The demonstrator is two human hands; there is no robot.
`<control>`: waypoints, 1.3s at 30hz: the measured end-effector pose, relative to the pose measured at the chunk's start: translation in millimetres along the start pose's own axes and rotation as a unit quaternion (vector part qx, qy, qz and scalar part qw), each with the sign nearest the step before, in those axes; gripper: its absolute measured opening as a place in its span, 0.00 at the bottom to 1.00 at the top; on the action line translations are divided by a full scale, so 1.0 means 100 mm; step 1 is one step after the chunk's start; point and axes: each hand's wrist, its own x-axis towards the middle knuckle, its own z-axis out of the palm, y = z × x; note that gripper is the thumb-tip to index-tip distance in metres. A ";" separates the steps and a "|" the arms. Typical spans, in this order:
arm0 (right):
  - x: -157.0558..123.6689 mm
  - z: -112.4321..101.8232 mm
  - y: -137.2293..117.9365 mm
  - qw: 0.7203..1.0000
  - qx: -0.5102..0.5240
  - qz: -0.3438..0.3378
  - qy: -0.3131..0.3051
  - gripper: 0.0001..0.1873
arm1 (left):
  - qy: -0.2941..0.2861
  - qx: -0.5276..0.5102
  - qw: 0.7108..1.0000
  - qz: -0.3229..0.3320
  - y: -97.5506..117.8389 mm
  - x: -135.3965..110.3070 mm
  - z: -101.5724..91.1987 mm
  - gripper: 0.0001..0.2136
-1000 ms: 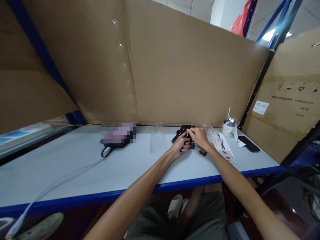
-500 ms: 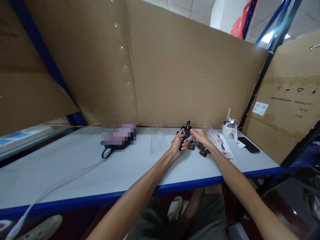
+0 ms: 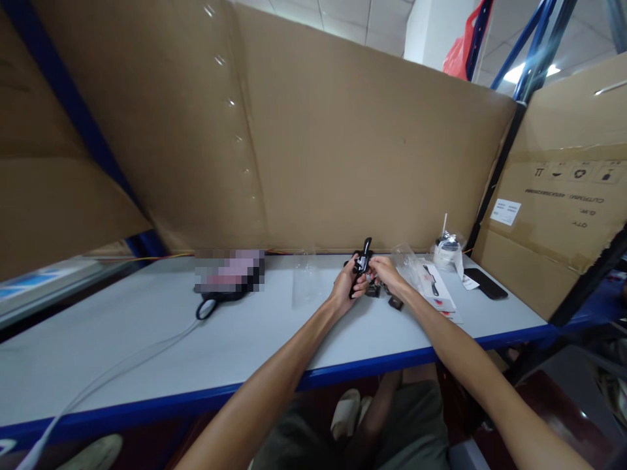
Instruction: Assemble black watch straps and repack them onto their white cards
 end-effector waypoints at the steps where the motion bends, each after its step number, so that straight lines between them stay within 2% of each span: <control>1: 0.00 0.00 0.00 1.000 -0.004 -0.005 -0.002 0.10 | 0.001 0.004 1.000 -0.001 0.00 0.00 0.00 0.13; 7: -0.02 0.02 -0.04 1.000 -0.004 -0.025 -0.012 0.09 | 0.040 0.005 0.999 -0.006 -0.01 -0.03 0.01 0.20; 15: -0.04 0.01 -0.08 0.999 -0.002 -0.048 -0.025 0.09 | 0.020 -0.006 1.000 0.000 0.00 -0.03 0.01 0.20; 39: -0.05 -0.01 -0.06 0.999 -0.007 -0.034 -0.024 0.08 | 0.014 -0.002 1.000 -0.004 -0.01 -0.02 -0.01 0.20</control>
